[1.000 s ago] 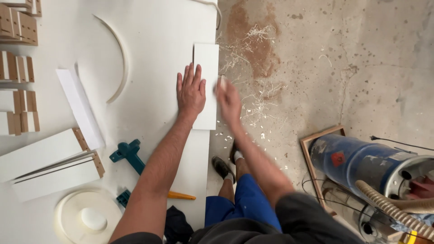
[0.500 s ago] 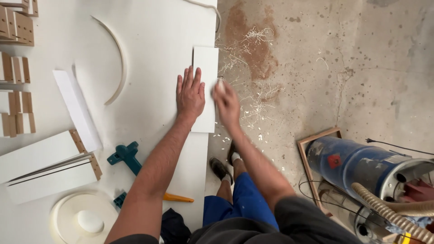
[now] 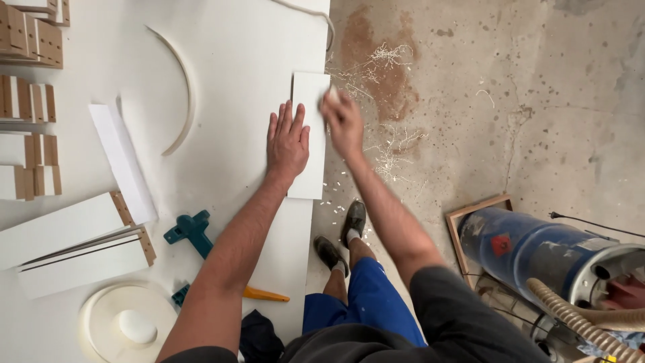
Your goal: The person applies white edge banding to the edges of rectangular wooden boards. They use an iron to heat and adhere the banding, then trim the excess with a utility knife and a plastic scraper. Finally, they sand the edges smooth with sandpaper.
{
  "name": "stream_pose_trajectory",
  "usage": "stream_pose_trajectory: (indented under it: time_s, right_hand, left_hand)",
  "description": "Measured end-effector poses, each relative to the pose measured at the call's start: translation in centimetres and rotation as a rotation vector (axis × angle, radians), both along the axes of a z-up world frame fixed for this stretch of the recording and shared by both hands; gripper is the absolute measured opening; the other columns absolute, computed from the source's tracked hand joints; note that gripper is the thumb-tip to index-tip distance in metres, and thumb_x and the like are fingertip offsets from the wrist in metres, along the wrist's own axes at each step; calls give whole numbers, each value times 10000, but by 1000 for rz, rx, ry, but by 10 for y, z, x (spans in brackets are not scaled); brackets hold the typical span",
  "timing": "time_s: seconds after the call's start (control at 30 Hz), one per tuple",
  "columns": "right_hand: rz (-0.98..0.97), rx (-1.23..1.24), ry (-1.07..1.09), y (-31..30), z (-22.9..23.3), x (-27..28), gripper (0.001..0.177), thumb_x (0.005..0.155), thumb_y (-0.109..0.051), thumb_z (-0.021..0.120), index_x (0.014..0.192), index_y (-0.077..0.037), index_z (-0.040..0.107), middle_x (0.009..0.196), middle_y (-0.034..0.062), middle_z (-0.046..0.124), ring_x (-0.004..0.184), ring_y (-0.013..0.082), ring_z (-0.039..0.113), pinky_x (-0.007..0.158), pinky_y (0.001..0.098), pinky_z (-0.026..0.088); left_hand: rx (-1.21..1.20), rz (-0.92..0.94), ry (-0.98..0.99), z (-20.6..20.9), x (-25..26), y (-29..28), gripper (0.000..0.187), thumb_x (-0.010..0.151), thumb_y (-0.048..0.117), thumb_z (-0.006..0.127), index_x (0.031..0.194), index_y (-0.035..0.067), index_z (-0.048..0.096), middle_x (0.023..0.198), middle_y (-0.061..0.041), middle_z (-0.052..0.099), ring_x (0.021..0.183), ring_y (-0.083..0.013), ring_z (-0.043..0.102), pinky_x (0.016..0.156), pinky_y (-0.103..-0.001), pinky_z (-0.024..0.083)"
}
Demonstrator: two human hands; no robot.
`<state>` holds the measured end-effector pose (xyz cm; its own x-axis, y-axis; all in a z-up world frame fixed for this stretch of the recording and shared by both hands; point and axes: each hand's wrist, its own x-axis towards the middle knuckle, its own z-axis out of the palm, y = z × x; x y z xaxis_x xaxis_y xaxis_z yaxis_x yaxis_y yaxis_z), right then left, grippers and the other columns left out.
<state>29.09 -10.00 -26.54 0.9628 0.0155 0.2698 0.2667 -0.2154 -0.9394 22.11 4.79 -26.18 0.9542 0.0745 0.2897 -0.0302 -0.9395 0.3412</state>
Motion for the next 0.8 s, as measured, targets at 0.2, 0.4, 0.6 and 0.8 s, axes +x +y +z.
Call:
stream_pose_trajectory:
  time_s: [0.2, 0.4, 0.6, 0.8]
  right_hand:
    - [22, -50, -5, -5, 22, -39, 264, 1013, -219, 706, 1251, -113, 749, 1312, 229, 607, 1190, 439, 628, 990, 498, 566]
    - [41, 119, -7, -19, 2, -132, 300, 904, -37, 791, 1198, -90, 769, 1352, 244, 600, 1249, 415, 597, 1066, 504, 505]
    - [51, 111, -3, -20, 8, -165, 291, 885, -24, 789, 1170, -79, 775, 1348, 288, 599, 1223, 455, 607, 1053, 531, 520]
    - [114, 46, -142, -19, 14, -117, 313, 906, -63, 792, 1213, -117, 765, 1357, 230, 609, 1214, 408, 625, 1026, 477, 542]
  left_hand:
    - [-19, 10, -1, 4, 0, -1, 480, 1093, 326, 520, 1531, 130, 509, 1574, -192, 455, 1487, -312, 404, 1258, -472, 203]
    - [17, 10, -38, -2, -1, 1, 483, 1094, 321, 525, 1539, 137, 499, 1574, -184, 455, 1482, -307, 411, 1256, -468, 203]
    - [10, 35, -67, -1, 3, 2, 478, 1083, 312, 556, 1530, 147, 512, 1569, -168, 468, 1469, -304, 436, 1252, -472, 217]
    - [-6, 34, 3, 0, -3, -3, 482, 1096, 323, 528, 1546, 153, 488, 1585, -160, 449, 1488, -292, 408, 1261, -462, 189]
